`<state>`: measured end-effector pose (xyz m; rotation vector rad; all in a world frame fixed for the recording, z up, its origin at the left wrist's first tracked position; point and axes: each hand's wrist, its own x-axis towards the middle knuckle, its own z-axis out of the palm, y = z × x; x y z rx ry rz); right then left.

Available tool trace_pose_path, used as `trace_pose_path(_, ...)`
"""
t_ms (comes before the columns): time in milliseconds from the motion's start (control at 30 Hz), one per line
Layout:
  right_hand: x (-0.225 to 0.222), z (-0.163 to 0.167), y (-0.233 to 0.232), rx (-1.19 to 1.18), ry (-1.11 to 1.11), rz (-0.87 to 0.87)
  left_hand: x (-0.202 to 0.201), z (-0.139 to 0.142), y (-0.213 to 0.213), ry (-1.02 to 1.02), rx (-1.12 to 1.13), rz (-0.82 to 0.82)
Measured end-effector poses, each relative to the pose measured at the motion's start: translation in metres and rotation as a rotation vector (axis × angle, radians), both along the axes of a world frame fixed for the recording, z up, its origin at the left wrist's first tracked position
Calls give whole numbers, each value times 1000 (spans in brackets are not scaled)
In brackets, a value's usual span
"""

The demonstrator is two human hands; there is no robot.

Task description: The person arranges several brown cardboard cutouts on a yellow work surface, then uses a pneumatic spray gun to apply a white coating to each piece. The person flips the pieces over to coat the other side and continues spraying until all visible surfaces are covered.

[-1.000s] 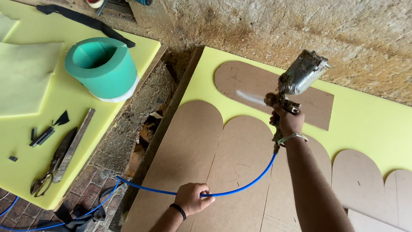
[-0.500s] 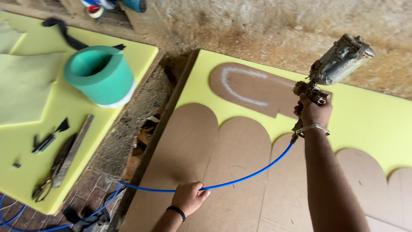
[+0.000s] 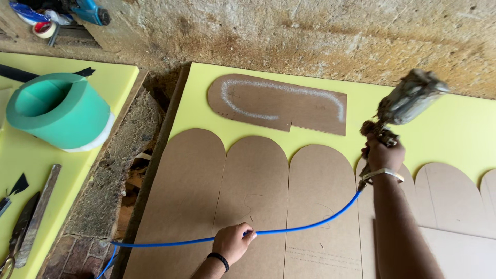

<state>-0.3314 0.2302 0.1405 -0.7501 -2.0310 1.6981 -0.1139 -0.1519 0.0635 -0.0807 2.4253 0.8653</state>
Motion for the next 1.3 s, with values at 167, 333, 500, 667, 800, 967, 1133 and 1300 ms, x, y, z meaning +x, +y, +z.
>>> trace_pose_path(167,1,-11,-31,-104,-26,79,0,-17,-9,-96,-13,30)
trace_pose_path(333,-20,3,-85,-196,-75,250,6,-19,-41,-34,20,161)
trace_pose_path(500,3,16,-122,-19,-207,338,10,-11,-59,-8,24,205)
trace_pose_path(667,-7,23,-156,-97,-146,426,8,-10,-67,-8,20,274)
trace_pose_path(800,-30,34,-190,-165,-69,541,11,-9,-78,51,38,335)
trace_pose_path(967,-40,57,-209,-65,-71,465,13,-6,-90,54,67,336)
trace_pose_path(1133,-14,58,-171,-12,-45,339,12,-8,-84,23,45,270)
trace_pose_path(1300,6,42,-137,-2,-8,219,8,-9,-68,107,56,206)
